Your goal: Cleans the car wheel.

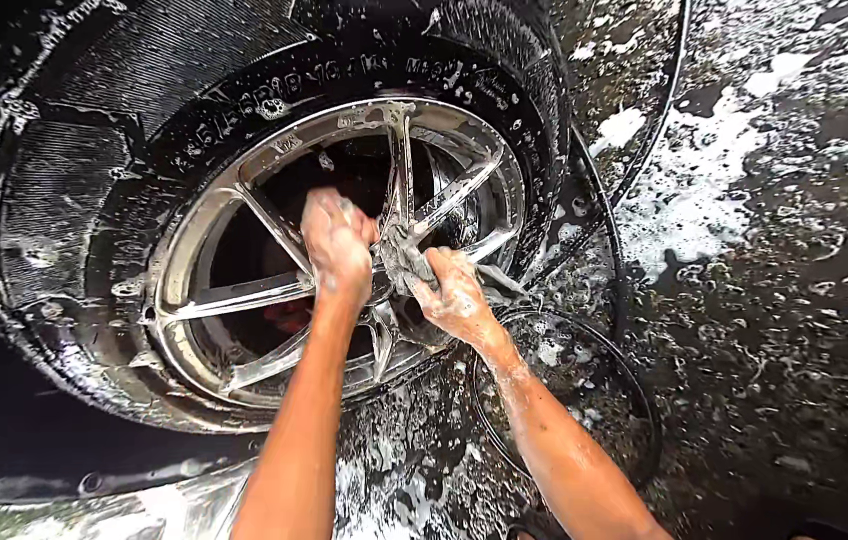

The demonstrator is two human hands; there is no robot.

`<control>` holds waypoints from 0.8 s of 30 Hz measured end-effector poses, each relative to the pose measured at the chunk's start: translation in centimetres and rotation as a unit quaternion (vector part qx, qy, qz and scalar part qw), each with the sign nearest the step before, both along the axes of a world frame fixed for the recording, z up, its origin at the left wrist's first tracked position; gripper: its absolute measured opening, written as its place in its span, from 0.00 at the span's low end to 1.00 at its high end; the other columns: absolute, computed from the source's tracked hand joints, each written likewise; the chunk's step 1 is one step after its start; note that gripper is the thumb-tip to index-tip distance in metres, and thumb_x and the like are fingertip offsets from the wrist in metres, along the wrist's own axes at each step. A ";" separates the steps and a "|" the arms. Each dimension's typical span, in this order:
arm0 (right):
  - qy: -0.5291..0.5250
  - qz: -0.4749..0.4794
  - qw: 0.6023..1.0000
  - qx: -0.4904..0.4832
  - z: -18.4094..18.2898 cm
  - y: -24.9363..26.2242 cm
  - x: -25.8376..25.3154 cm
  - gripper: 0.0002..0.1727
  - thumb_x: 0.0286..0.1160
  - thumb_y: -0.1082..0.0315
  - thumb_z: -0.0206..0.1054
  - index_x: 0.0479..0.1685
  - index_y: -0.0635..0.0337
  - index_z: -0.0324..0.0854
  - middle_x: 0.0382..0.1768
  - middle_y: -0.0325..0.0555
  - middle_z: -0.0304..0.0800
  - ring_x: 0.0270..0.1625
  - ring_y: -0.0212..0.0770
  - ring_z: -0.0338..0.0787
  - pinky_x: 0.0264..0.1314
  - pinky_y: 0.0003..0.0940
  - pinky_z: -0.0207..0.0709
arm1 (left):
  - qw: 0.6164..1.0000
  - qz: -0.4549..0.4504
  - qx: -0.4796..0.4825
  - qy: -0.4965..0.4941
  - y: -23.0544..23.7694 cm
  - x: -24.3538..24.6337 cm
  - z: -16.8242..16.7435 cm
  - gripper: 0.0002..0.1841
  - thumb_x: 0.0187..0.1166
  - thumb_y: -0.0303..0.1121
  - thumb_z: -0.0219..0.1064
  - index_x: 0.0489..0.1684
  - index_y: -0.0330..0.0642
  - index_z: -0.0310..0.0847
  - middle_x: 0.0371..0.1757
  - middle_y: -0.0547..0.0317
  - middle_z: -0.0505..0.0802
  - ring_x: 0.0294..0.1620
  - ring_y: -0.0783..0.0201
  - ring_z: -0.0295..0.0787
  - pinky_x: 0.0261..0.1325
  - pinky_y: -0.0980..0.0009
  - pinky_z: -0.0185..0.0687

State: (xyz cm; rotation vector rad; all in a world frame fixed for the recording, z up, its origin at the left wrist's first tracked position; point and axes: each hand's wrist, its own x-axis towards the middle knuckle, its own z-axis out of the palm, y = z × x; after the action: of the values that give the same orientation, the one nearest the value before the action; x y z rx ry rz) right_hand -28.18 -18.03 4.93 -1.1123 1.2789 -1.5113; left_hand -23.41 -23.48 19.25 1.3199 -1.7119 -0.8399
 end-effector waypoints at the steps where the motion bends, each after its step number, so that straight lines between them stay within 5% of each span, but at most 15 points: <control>1: -0.037 -0.014 0.999 -0.011 0.5 -0.2 -0.6 0.17 0.78 0.58 0.67 0.54 0.63 0.84 0.40 0.55 0.90 0.45 0.53 0.91 0.48 0.59 0.81 | 0.999 -0.034 -0.016 -0.036 1.8 1.3 -0.6 0.13 0.93 0.37 0.38 0.38 0.55 0.65 0.18 0.75 0.68 0.17 0.73 0.66 0.29 0.72 0.75; 4: -0.080 -0.020 0.997 0.010 3.5 -0.6 -1.6 0.21 0.80 0.58 0.67 0.66 0.56 0.73 0.32 0.54 0.88 0.32 0.53 0.89 0.30 0.53 0.81 | 0.994 0.017 -0.094 0.055 6.2 3.2 -3.9 0.14 0.87 0.32 0.39 0.34 0.58 0.69 0.14 0.80 0.71 0.15 0.78 0.70 0.28 0.76 0.77; 6: -0.031 -0.015 0.998 0.050 5.6 -1.0 -2.1 0.27 0.77 0.59 0.68 0.72 0.56 0.66 0.31 0.57 0.86 0.33 0.60 0.89 0.30 0.58 0.79 | 0.984 0.046 -0.135 0.104 7.3 2.5 -5.5 0.19 0.88 0.31 0.34 0.28 0.57 0.68 0.12 0.80 0.70 0.13 0.79 0.68 0.25 0.79 0.74; 9: 0.045 -0.062 0.997 0.012 3.5 -1.7 -0.1 0.22 0.78 0.60 0.65 0.66 0.61 0.72 0.26 0.52 0.86 0.30 0.57 0.91 0.29 0.56 0.82 | 0.980 0.046 -0.191 -0.043 6.4 2.6 -5.5 0.15 0.86 0.28 0.38 0.29 0.51 0.66 0.15 0.79 0.70 0.16 0.82 0.66 0.24 0.83 0.68; 12: 0.053 -0.088 0.994 -0.035 -1.0 1.3 2.6 0.15 0.76 0.65 0.65 0.52 0.69 0.85 0.28 0.56 0.91 0.31 0.56 0.94 0.34 0.56 0.86 | 0.956 -0.014 -0.196 -0.215 3.1 2.8 -2.4 0.06 0.83 0.31 0.50 0.37 0.42 0.69 0.21 0.70 0.73 0.20 0.75 0.69 0.27 0.74 0.72; 16: 0.052 -0.104 0.993 0.006 -4.5 6.6 3.1 0.16 0.73 0.66 0.67 0.46 0.74 0.83 0.26 0.55 0.90 0.27 0.49 0.92 0.31 0.45 0.85 | 0.981 -0.053 -0.165 -0.082 -0.6 1.7 -4.1 0.09 0.92 0.36 0.44 0.40 0.54 0.66 0.22 0.74 0.69 0.19 0.76 0.66 0.26 0.77 0.70; 19: -0.009 -0.124 0.992 -0.019 -2.8 4.9 2.2 0.14 0.69 0.68 0.69 0.44 0.74 0.83 0.26 0.53 0.90 0.28 0.42 0.91 0.34 0.37 0.85 | 0.973 0.004 -0.229 0.001 2.1 2.6 -7.4 0.12 0.92 0.41 0.43 0.39 0.56 0.70 0.22 0.80 0.73 0.22 0.80 0.71 0.30 0.79 0.74; 24: 0.019 -0.189 0.980 -0.052 2.2 -1.7 1.0 0.13 0.67 0.67 0.73 0.44 0.66 0.80 0.25 0.51 0.87 0.26 0.50 0.90 0.25 0.48 0.81 | 0.973 0.037 -0.226 -0.001 8.4 3.2 -8.8 0.16 0.93 0.42 0.43 0.30 0.58 0.70 0.19 0.83 0.71 0.20 0.85 0.68 0.28 0.85 0.69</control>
State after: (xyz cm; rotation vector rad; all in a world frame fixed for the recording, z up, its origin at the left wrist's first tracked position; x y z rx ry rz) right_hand -27.15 -19.72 7.12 -1.0051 1.5151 -1.8618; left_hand -20.17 -15.08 10.49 1.0624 -1.7148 -0.3718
